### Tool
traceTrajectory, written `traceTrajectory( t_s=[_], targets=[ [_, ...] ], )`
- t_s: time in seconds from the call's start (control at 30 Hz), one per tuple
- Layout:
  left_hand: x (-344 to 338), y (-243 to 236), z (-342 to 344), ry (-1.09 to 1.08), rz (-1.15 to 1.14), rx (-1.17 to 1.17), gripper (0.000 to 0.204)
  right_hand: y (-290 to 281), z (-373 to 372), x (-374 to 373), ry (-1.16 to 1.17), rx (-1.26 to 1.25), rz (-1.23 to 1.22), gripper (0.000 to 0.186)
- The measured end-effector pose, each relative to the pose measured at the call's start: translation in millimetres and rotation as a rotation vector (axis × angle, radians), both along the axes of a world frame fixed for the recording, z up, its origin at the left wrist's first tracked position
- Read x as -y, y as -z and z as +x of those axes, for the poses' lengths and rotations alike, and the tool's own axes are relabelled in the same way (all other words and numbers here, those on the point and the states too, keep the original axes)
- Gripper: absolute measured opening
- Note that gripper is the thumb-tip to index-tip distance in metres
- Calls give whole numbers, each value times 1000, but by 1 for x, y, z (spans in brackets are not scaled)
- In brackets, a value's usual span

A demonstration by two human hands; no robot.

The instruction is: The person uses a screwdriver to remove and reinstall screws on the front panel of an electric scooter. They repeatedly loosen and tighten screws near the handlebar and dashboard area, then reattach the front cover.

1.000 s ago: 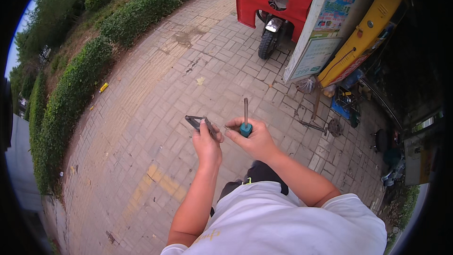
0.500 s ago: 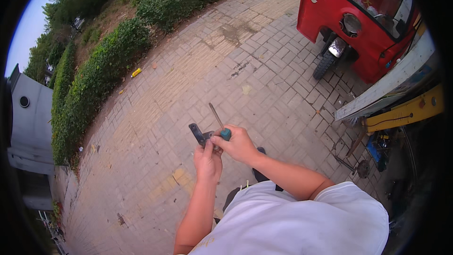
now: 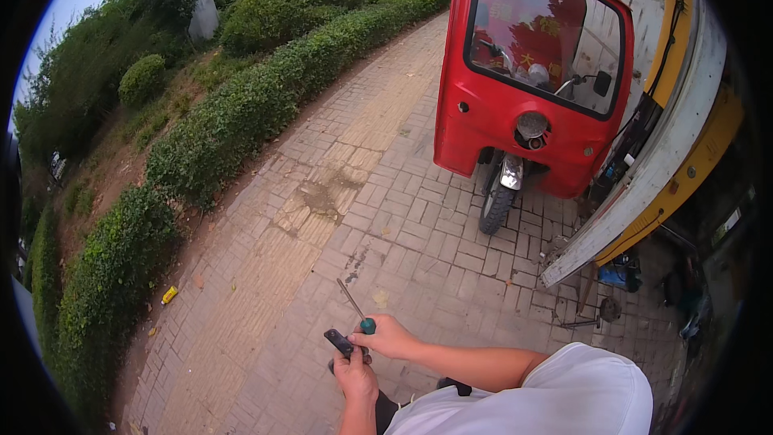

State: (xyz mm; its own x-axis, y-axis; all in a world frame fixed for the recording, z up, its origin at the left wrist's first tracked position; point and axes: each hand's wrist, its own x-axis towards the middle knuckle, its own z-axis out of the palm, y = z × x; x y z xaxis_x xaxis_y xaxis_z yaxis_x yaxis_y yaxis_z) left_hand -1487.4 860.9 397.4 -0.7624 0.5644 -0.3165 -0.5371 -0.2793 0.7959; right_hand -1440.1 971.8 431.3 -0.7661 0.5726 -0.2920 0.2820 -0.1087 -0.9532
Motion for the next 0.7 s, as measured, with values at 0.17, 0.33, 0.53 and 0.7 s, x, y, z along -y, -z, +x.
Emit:
traceTrajectory(
  t_s=[0.17,0.33,0.53,0.7],
  targets=[
    [-33,8,-127,113,89,-21,13,-2,-119,-22,144,4,-52,18],
    [-53,-9,-250,314,299,137,10,-14,-223,-46,201,-40,-384,18],
    [-93,3,-340,378,283,269,24,6,-298,-78,304,-109,-540,18],
    [-144,20,-419,184,252,615,25,24,-349,-94,239,-25,162,23]
  ],
)
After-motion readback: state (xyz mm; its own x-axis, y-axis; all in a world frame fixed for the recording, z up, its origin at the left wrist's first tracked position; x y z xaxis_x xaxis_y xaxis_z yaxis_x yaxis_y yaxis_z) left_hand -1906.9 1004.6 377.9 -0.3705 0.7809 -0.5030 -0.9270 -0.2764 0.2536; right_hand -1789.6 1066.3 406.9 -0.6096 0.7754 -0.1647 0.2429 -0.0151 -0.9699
